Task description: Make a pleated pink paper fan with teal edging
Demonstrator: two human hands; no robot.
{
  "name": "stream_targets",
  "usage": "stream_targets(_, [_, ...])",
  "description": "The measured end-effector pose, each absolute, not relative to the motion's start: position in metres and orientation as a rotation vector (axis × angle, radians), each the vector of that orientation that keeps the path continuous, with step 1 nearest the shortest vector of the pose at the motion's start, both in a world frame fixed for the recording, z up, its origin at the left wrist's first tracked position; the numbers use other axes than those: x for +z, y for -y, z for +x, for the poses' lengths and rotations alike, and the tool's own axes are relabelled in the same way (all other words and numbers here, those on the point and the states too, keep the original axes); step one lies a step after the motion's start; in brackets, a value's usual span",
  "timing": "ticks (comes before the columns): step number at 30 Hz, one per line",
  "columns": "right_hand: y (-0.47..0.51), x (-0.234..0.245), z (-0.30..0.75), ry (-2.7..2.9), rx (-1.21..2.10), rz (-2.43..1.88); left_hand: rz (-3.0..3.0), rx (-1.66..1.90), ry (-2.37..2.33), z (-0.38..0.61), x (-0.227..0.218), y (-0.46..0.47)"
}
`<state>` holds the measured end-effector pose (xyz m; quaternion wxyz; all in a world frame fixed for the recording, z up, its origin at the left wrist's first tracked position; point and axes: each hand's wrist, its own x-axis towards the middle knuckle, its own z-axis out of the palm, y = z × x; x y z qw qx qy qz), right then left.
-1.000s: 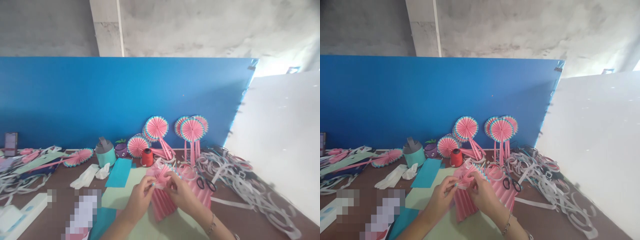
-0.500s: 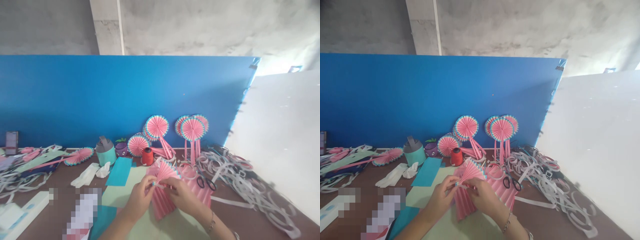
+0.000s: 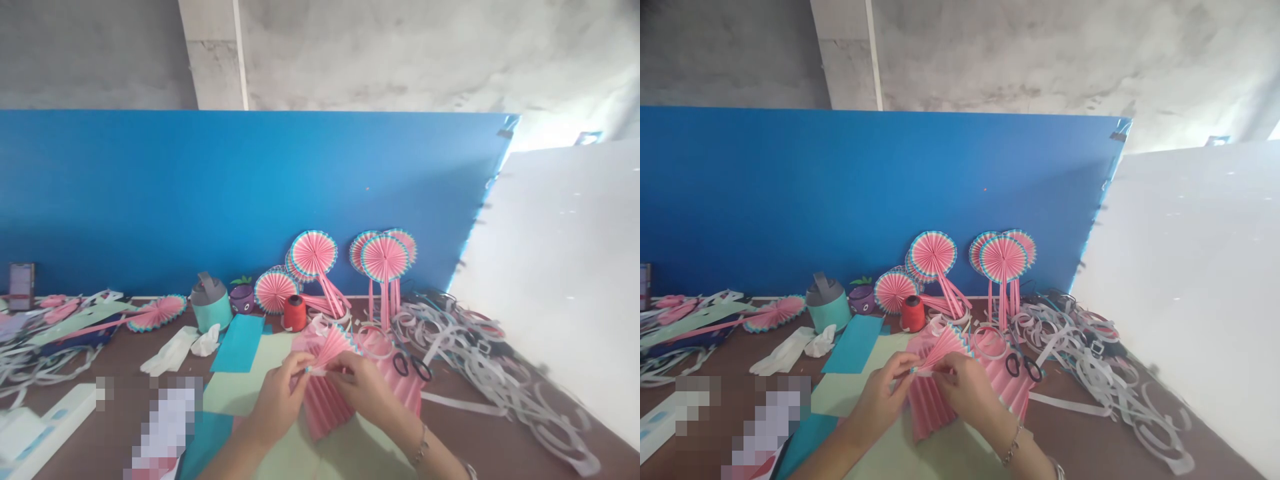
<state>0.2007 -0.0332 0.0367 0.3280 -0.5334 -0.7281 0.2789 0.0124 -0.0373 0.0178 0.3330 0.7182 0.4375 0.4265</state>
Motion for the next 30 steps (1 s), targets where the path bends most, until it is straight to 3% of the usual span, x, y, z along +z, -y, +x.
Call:
stream_targets(22, [0.035,0.037,0.201,1.964,0.67,-1.382,2.094,1.062,-1.151,0.011,0.015,0.036])
stream_targets(30, [0.043,0.042,0.195,2.027,0.76,-1.177,2.079,1.092,-1.186,0.012,0.013,0.033])
